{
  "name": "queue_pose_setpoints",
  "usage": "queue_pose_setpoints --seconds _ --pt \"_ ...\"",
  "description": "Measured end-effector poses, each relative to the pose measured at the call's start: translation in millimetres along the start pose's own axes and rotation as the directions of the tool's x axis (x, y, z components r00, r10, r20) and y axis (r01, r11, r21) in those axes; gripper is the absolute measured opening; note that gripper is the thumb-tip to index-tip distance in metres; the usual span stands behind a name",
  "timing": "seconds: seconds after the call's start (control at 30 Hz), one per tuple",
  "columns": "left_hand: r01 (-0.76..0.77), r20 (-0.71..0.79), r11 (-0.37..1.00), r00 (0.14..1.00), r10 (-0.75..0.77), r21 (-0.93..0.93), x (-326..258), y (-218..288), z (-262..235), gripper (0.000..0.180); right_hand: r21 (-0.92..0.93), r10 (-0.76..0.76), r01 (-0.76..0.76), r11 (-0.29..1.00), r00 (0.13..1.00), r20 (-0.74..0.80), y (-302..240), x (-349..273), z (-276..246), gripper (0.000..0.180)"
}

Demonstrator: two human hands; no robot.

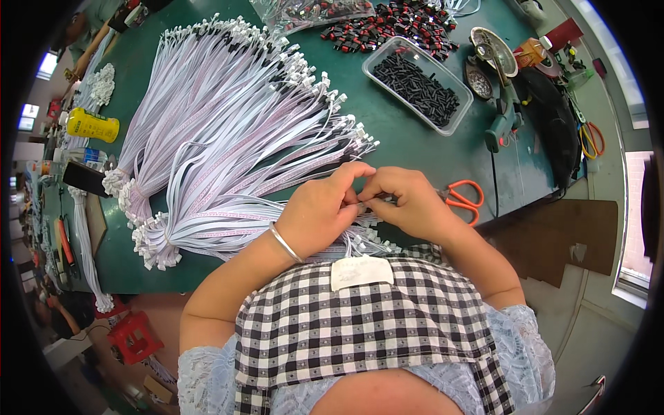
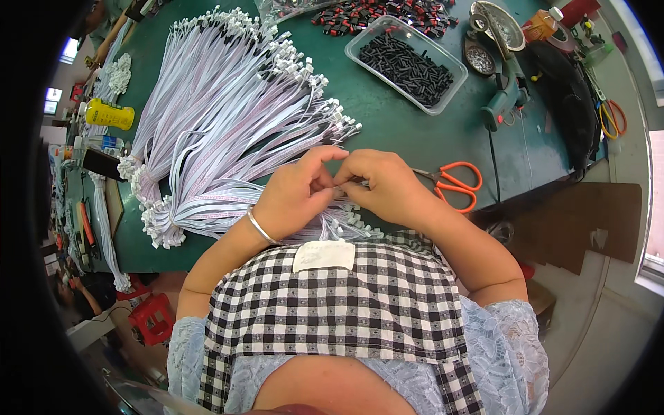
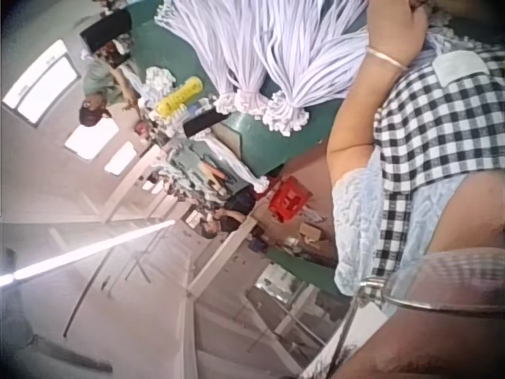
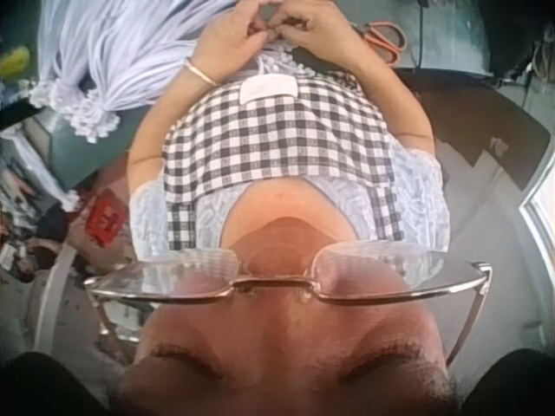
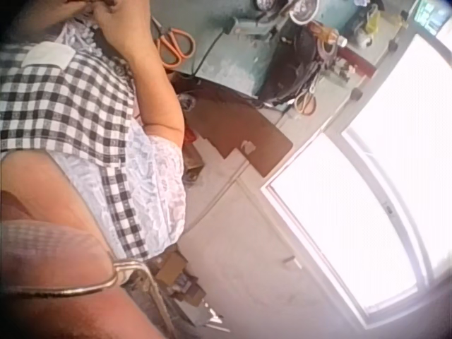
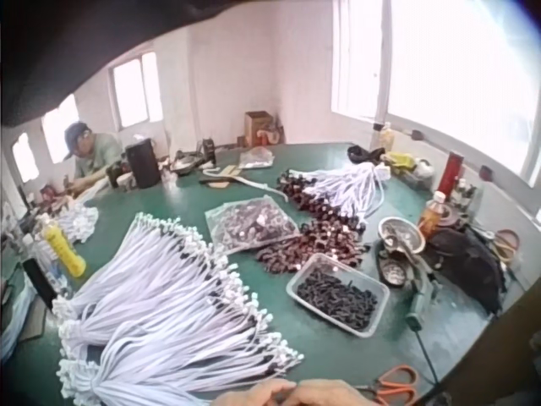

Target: The person sits at a green workbench in a factory setting and repeatedly assembles white cables with black plastic connectors. They pick up a cable, insert a black connector into the end, and place the finished unit on the table. The process is repetitive and involves handling bundles of cables and a container of connectors.

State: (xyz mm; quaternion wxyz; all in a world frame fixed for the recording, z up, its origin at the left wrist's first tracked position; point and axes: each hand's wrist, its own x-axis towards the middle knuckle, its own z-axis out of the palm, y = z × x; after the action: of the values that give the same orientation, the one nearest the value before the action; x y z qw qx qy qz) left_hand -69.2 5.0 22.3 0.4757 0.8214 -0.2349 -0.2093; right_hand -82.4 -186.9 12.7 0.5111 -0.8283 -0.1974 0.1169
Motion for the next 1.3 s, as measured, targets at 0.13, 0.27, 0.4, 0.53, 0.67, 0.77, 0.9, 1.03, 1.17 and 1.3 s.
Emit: queue_pose_setpoints --seconds 0.13,0.27,0.4,0.53,0.67,0.77,0.9,1.03,1.17,1.3 --pt "-0.166 -0.042 0.969 0.984 0.176 0.183 6 4 -8 0.054 0.14 0.13 -0.129 0.982 0.992 0.003 -10 0 -12 0.012" --pt "-0.107 -0.015 0.976 0.994 0.112 0.192 7 4 -12 0.051 0.151 0.203 -0.198 0.969 0.979 -0.025 -7 -7 -12 0.017" --pt "-0.09 -0.054 0.967 0.993 0.105 0.24 9 10 -18 0.048 0.267 0.283 -0.274 0.924 0.959 0.005 12 -16 -5 0.014" --pt "-0.115 -0.147 0.926 0.973 0.178 0.36 19 13 -35 0.04 0.28 0.392 -0.389 0.878 0.919 0.046 12 -20 -2 0.01" --pt "-0.1 -0.253 0.811 0.922 0.293 0.576 50 0 -56 0.025 0.265 0.328 -0.313 0.912 0.944 -0.015 13 -25 -6 0.007" --pt "-0.039 -0.233 0.759 0.94 0.248 0.65 57 -8 -56 0.027 0.232 0.206 -0.181 0.956 0.974 -0.089 14 -26 -9 0.006" --pt "-0.153 -0.139 0.757 0.942 0.306 0.635 49 -24 -40 0.033 0.129 0.078 -0.065 0.989 0.992 -0.101 14 -26 -8 0.007" --pt "-0.179 -0.083 0.76 0.952 0.293 0.625 35 -6 -44 0.039 0.107 0.095 -0.09 0.99 0.994 -0.046 5 -21 -13 0.009" --pt "-0.223 -0.09 0.738 0.929 0.358 0.637 21 5 -46 0.043 0.094 0.102 -0.101 0.99 0.995 -0.015 1 -19 -11 0.01" --pt "-0.278 -0.031 0.925 0.955 0.295 0.258 3 13 -23 0.035 0.05 0.033 -0.03 0.998 0.997 -0.069 -4 -23 -8 0.009"
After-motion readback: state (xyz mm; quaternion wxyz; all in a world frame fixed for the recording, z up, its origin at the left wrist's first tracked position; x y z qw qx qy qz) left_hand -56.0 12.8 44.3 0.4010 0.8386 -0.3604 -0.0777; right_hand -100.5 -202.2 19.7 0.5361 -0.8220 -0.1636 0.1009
